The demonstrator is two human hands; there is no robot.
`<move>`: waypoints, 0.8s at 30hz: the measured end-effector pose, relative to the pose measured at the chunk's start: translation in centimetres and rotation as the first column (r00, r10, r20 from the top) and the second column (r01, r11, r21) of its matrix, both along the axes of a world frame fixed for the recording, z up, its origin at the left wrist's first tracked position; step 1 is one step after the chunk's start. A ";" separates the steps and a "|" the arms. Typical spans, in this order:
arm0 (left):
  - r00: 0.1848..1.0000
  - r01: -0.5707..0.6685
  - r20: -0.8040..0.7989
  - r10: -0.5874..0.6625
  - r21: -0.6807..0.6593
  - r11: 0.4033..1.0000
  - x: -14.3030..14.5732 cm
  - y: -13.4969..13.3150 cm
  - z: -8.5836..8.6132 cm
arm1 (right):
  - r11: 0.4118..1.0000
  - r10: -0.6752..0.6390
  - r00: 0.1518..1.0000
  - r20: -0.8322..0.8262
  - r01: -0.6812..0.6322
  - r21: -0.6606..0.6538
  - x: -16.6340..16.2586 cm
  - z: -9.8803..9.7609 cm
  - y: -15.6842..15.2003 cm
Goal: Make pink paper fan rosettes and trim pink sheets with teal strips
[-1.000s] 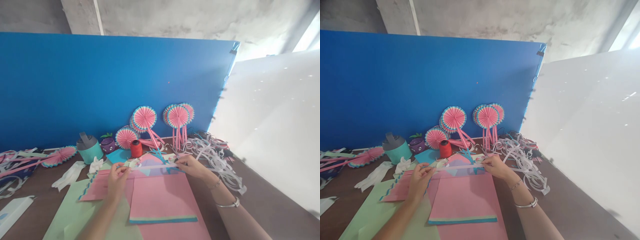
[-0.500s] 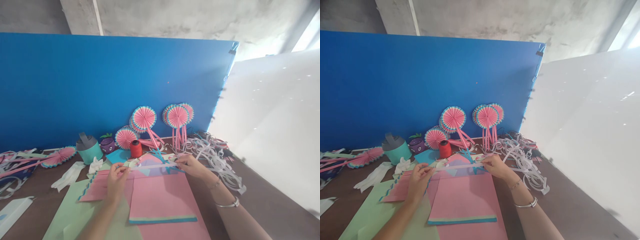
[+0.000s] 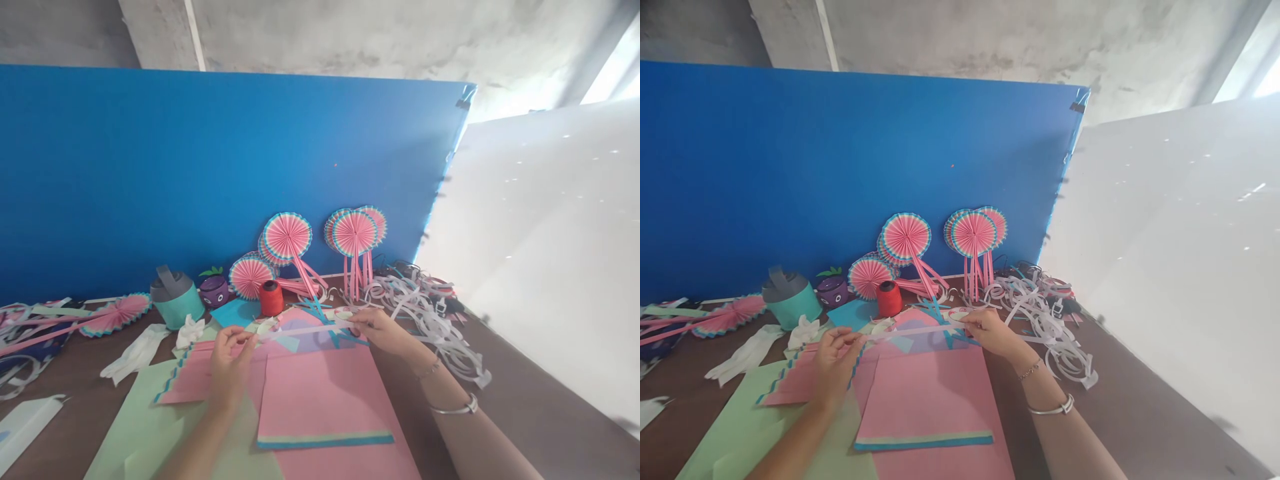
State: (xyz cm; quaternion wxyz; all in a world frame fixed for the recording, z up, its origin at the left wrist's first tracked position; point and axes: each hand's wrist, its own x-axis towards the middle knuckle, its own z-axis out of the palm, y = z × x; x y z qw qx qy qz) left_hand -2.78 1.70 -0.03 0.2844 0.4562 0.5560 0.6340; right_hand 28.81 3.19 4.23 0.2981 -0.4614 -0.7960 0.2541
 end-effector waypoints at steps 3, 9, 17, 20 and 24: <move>1.000 -0.006 0.003 0.006 0.012 1.000 0.1 0.0 0.1 | 1.000 -0.004 1.000 -0.009 0.004 -0.013 -0.1 0.1 -0.1; 1.000 -0.014 -0.019 0.015 0.023 1.000 0.2 -0.4 0.5 | 0.999 -0.035 0.998 0.046 0.036 -0.027 -0.2 0.6 -0.4; 0.999 -0.017 -0.039 0.020 0.080 0.997 0.3 -0.8 0.2 | 0.995 -0.087 0.996 0.028 0.088 -0.045 0.1 0.0 -0.1; 0.999 -0.009 -0.037 0.012 0.068 0.998 0.3 -0.8 0.2 | 0.996 -0.080 0.997 0.021 0.081 -0.028 0.3 -0.3 0.1; 1.000 0.000 -0.028 0.001 0.065 0.998 0.4 -0.8 0.2 | 0.998 -0.063 0.998 0.031 0.063 0.011 0.4 -0.4 0.2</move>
